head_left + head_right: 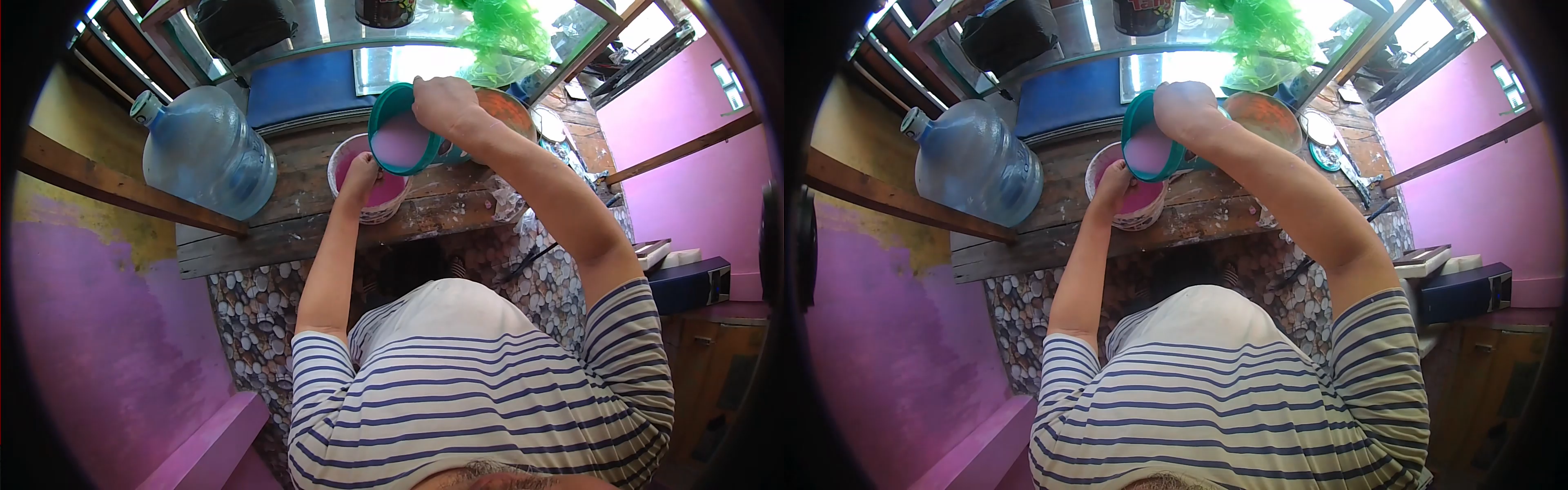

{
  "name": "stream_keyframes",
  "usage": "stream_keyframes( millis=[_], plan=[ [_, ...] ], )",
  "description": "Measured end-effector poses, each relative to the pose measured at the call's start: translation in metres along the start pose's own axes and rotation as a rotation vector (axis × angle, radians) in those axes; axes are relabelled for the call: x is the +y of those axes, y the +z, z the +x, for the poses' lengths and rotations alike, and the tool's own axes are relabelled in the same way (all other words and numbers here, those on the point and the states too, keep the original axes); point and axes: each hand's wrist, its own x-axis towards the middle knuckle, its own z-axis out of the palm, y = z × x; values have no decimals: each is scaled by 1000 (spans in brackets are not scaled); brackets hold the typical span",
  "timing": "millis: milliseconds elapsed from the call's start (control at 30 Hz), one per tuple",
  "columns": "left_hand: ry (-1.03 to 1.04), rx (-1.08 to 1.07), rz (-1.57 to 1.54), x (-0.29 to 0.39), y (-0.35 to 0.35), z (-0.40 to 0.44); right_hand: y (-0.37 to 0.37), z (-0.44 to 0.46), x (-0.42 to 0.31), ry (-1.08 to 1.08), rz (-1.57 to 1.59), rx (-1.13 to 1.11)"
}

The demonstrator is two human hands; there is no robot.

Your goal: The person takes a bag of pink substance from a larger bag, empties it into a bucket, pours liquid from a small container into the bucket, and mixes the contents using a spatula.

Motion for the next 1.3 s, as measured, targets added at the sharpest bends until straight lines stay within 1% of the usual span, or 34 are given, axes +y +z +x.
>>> stream_keyframes(
  millis=[67, 100, 167, 200, 267, 300, 367, 400, 467, 500, 567, 600, 667, 700, 767, 800, 867, 900, 967, 1000, 1033, 1067, 1100, 1133, 1200, 1233, 1267, 1300],
  plan=[
    [83, 112, 24, -6, 1, 4, 0, 0, 0, -4, -2, 0],
    [83, 113, 24, -6, 0, 4, 0, 0, 0, -9, -4, -1],
    [129, 119, 181, -6, -4, 5, -1, 1, -1, -10, -10, -5],
    [128, 120, 181, -6, -6, 6, -1, 1, -1, -12, -18, -11],
    [148, 190, 365, -6, -8, 10, -2, 2, 0, -8, -5, -21],
    [146, 191, 365, -9, -10, 13, -2, 3, 1, -3, 5, -30],
    [240, 234, 577, -14, -16, 17, -2, 4, 5, 5, 2, -32],
    [237, 234, 576, -8, -18, 14, -2, 5, 8, 15, 0, -33],
    [304, 237, 879, 1, -23, 8, -1, 4, 21, 20, 31, -42],
    [298, 238, 880, 0, -24, 9, -3, 2, 26, 28, 61, -47],
    [352, 266, 881, 0, -26, 12, -7, -3, 34, 58, 83, -83],
    [347, 267, 882, 2, -26, 12, -7, -7, 39, 59, 118, -74],
    [293, 265, 756, 6, -26, 13, 1, -12, 54, 65, 181, -41],
    [288, 261, 757, 8, -24, 12, 5, -16, 60, 67, 183, -46],
    [378, 309, 835, 13, -22, 11, 13, -27, 73, 101, 325, -3],
    [373, 305, 838, 16, -21, 10, 20, -32, 80, 105, 329, -8],
    [310, 273, 1045, 21, -19, 8, 34, -46, 94, 142, 463, 5],
    [306, 265, 1047, 21, -19, 8, 39, -55, 100, 149, 466, 1],
    [321, 140, 1202, 20, -22, 7, 47, -78, 106, 155, 646, 71],
    [320, 127, 1203, 14, -25, 8, 34, -92, 102, 228, 767, -37],
    [435, 129, 1232, 7, -30, 10, 39, -100, 102, 245, 766, -34],
    [556, 125, 1255, 1, -33, 14, 51, -108, 105, 310, 814, -64],
    [471, 126, 1291, 3, -31, 12, 65, -117, 111, 383, 858, -88],
    [393, 122, 1323, 9, -26, 9, 86, -124, 117, 351, 816, -18],
    [257, 167, 1243, 17, -16, 3, 137, -137, 125, 291, 783, 98],
    [292, 180, 1228, 18, -16, 4, 154, -142, 127, 253, 797, 149],
    [301, 160, 1234, 9, -24, 11, 160, -149, 124, 303, 818, 111],
    [373, 208, 1330, 9, -21, 8, 164, -154, 122, 347, 842, 74]
  ],
)
